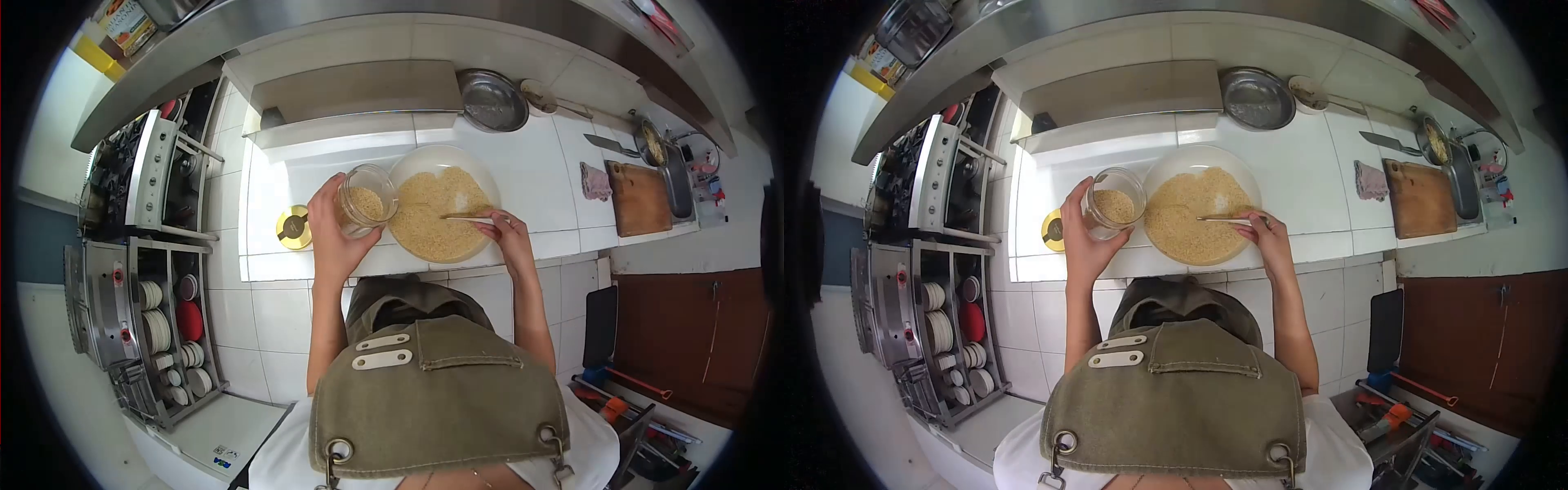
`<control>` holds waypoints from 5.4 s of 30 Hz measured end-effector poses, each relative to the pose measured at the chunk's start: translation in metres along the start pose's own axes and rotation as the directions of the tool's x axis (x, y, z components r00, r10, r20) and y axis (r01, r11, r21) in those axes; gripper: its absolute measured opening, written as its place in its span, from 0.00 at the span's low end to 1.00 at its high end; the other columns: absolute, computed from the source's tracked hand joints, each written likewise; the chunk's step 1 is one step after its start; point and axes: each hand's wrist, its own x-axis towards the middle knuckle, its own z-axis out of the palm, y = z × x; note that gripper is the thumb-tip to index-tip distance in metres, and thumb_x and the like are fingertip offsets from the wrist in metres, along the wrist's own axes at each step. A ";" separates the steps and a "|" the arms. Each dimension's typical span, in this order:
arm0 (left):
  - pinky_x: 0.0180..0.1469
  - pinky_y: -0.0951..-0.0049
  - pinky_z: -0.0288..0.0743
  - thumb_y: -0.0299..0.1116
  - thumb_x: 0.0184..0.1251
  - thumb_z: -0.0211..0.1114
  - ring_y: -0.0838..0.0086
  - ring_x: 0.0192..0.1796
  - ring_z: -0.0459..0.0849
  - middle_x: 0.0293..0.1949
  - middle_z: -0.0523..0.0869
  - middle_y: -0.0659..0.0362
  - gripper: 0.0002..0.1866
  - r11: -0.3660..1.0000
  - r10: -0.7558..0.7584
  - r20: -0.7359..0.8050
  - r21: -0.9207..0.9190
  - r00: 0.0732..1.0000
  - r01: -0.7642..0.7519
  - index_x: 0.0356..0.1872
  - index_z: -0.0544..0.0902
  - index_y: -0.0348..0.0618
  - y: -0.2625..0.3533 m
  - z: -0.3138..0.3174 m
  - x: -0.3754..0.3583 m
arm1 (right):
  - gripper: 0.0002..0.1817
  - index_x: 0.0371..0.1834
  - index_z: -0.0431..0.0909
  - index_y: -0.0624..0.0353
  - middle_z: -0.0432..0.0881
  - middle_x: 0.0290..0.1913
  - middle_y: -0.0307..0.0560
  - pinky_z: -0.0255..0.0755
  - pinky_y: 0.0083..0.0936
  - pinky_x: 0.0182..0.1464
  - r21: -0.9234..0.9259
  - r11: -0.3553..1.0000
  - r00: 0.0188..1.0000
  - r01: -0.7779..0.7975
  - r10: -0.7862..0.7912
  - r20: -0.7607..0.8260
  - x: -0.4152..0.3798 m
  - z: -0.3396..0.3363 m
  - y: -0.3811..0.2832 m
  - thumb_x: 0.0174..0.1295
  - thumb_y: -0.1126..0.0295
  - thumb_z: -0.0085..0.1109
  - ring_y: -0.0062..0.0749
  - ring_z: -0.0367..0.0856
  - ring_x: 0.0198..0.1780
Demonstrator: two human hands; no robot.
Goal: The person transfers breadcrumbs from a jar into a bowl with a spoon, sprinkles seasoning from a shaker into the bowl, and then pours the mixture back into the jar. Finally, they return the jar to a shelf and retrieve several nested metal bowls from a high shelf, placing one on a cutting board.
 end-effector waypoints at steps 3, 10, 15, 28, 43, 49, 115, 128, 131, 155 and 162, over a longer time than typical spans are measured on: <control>0.61 0.60 0.61 0.28 0.30 0.76 0.57 0.59 0.68 0.58 0.72 0.55 0.44 1.000 0.023 0.006 -0.005 1.000 -0.023 0.58 0.67 0.44 0.001 0.000 0.002 | 0.14 0.45 0.74 0.71 0.79 0.42 0.50 0.77 0.20 0.47 0.088 0.996 0.995 0.004 0.005 -0.095 -0.012 0.003 -0.003 0.70 0.70 0.43 0.32 0.82 0.41; 0.61 0.61 0.63 0.28 0.30 0.76 0.57 0.59 0.69 0.58 0.72 0.54 0.44 0.996 0.086 0.042 0.006 0.995 -0.086 0.59 0.67 0.43 -0.002 0.009 0.006 | 0.13 0.42 0.74 0.70 0.79 0.40 0.50 0.76 0.19 0.46 0.143 0.988 0.987 0.057 -0.034 -0.157 -0.024 -0.012 -0.018 0.70 0.71 0.41 0.31 0.82 0.39; 0.61 0.60 0.60 0.28 0.29 0.75 0.56 0.59 0.68 0.58 0.73 0.56 0.44 0.983 0.129 0.140 0.111 0.982 -0.145 0.59 0.67 0.46 0.003 0.018 0.014 | 0.12 0.42 0.74 0.69 0.80 0.40 0.50 0.77 0.19 0.45 0.094 0.990 0.972 0.102 -0.080 -0.219 -0.030 -0.019 -0.035 0.70 0.70 0.42 0.32 0.83 0.39; 0.63 0.59 0.57 0.29 0.27 0.74 0.57 0.60 0.67 0.58 0.72 0.56 0.45 0.976 0.185 0.173 0.081 0.967 -0.201 0.59 0.67 0.47 0.017 0.026 0.017 | 0.14 0.41 0.75 0.70 0.80 0.41 0.50 0.76 0.23 0.46 0.041 0.969 0.960 0.243 -0.235 -0.153 -0.048 0.033 -0.079 0.70 0.69 0.43 0.35 0.83 0.40; 0.61 0.61 0.64 0.29 0.32 0.76 0.57 0.59 0.69 0.58 0.71 0.52 0.44 0.997 0.073 0.029 0.002 0.997 -0.073 0.59 0.67 0.43 0.009 0.004 0.005 | 0.13 0.43 0.74 0.71 0.80 0.45 0.56 0.75 0.26 0.50 -0.326 0.745 0.716 0.583 -0.660 -0.228 -0.041 -0.022 -0.027 0.71 0.72 0.41 0.34 0.82 0.44; 0.60 0.61 0.65 0.29 0.32 0.76 0.57 0.60 0.69 0.57 0.71 0.53 0.45 1.000 0.013 0.048 0.019 0.999 -0.014 0.60 0.67 0.44 0.009 0.003 0.001 | 0.12 0.43 0.73 0.71 0.81 0.45 0.55 0.75 0.24 0.49 -0.364 0.785 0.769 0.501 -0.597 -0.230 -0.040 -0.039 0.003 0.71 0.72 0.42 0.32 0.82 0.44; 0.59 0.60 0.62 0.29 0.29 0.76 0.58 0.58 0.69 0.55 0.74 0.55 0.43 1.000 -0.017 0.036 0.001 0.999 0.017 0.57 0.69 0.45 0.010 0.001 -0.002 | 0.15 0.46 0.74 0.70 0.79 0.46 0.53 0.76 0.23 0.51 -0.025 0.884 0.827 0.468 -0.447 -0.339 0.004 -0.018 -0.004 0.71 0.66 0.45 0.31 0.81 0.46; 0.60 0.60 0.62 0.30 0.29 0.76 0.57 0.57 0.69 0.55 0.74 0.54 0.44 1.000 -0.012 0.020 0.005 1.000 0.012 0.58 0.68 0.44 0.009 -0.001 -0.007 | 0.15 0.44 0.74 0.71 0.81 0.39 0.52 0.78 0.21 0.45 0.011 0.980 0.972 0.197 -0.194 -0.133 -0.026 0.007 0.026 0.70 0.67 0.44 0.33 0.84 0.39; 0.60 0.60 0.62 0.30 0.29 0.76 0.57 0.58 0.69 0.55 0.74 0.54 0.44 1.000 -0.017 0.020 0.003 1.000 0.017 0.58 0.68 0.44 0.008 0.001 -0.007 | 0.13 0.41 0.74 0.70 0.81 0.39 0.51 0.77 0.20 0.42 0.097 0.982 0.976 0.161 -0.144 -0.162 -0.034 0.009 0.028 0.69 0.69 0.45 0.33 0.84 0.37; 0.61 0.60 0.59 0.29 0.27 0.74 0.60 0.55 0.70 0.55 0.74 0.58 0.43 0.980 0.129 0.163 0.131 0.978 -0.152 0.56 0.69 0.46 0.030 0.022 0.011 | 0.12 0.38 0.75 0.68 0.81 0.41 0.56 0.75 0.21 0.42 0.032 0.937 0.909 0.347 -0.328 -0.257 -0.047 -0.006 -0.068 0.69 0.70 0.44 0.31 0.82 0.35; 0.60 0.60 0.62 0.30 0.26 0.76 0.57 0.56 0.70 0.54 0.74 0.55 0.45 0.994 0.110 0.153 -0.021 0.982 -0.108 0.57 0.69 0.46 0.038 0.027 0.010 | 0.11 0.38 0.74 0.70 0.81 0.41 0.55 0.77 0.24 0.44 -0.074 0.879 0.879 0.470 -0.474 -0.044 -0.069 0.044 -0.079 0.69 0.73 0.43 0.32 0.83 0.37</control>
